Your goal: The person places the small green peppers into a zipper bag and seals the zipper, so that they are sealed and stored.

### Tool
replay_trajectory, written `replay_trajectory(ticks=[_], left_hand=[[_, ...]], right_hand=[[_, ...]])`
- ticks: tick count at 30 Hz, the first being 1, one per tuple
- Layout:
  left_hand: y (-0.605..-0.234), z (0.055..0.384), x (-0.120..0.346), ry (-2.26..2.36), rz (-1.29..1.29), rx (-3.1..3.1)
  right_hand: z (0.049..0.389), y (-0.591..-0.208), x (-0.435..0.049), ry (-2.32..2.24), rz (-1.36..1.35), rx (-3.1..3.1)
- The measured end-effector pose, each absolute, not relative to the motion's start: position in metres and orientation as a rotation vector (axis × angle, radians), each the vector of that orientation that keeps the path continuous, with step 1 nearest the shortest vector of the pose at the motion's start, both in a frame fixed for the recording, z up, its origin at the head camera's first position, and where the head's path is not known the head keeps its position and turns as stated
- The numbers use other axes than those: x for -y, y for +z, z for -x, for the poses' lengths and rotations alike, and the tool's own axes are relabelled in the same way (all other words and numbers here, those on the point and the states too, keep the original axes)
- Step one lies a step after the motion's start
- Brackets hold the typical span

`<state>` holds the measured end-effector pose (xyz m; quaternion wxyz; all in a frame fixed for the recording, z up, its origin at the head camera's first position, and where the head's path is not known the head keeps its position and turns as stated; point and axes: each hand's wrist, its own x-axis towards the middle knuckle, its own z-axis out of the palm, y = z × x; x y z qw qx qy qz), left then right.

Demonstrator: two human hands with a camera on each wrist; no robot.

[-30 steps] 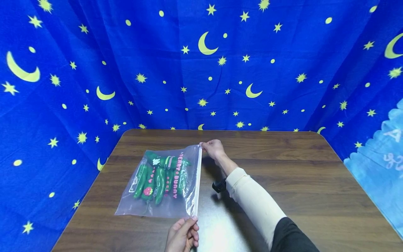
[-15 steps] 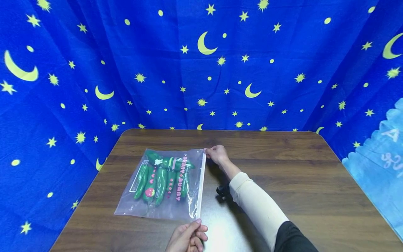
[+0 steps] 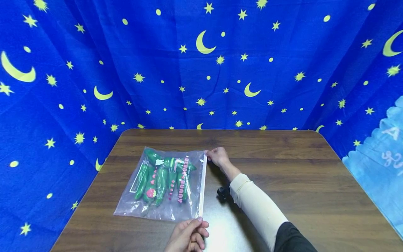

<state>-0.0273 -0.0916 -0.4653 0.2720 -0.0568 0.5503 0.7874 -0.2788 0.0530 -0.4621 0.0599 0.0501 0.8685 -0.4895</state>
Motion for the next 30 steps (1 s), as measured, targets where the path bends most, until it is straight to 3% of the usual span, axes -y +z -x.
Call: replay_trajectory(ticks=[12,24,30], left_hand=[[-0.456,0.036,0.097,2.202,0.054,-1.561],[-0.437,0.062,0.108,2.352,0.136,-2.094],[-0.426,0.077,0.119,2.309,0.012,-2.501]], right_hand=[[0.266,-0.45,-0.086,-1.724,-0.118,-2.563],[0.218,-0.421,-0.138,-1.785,0.019,-2.653],[0.193,-0.416,-0.153,-1.682,0.137,-2.875]])
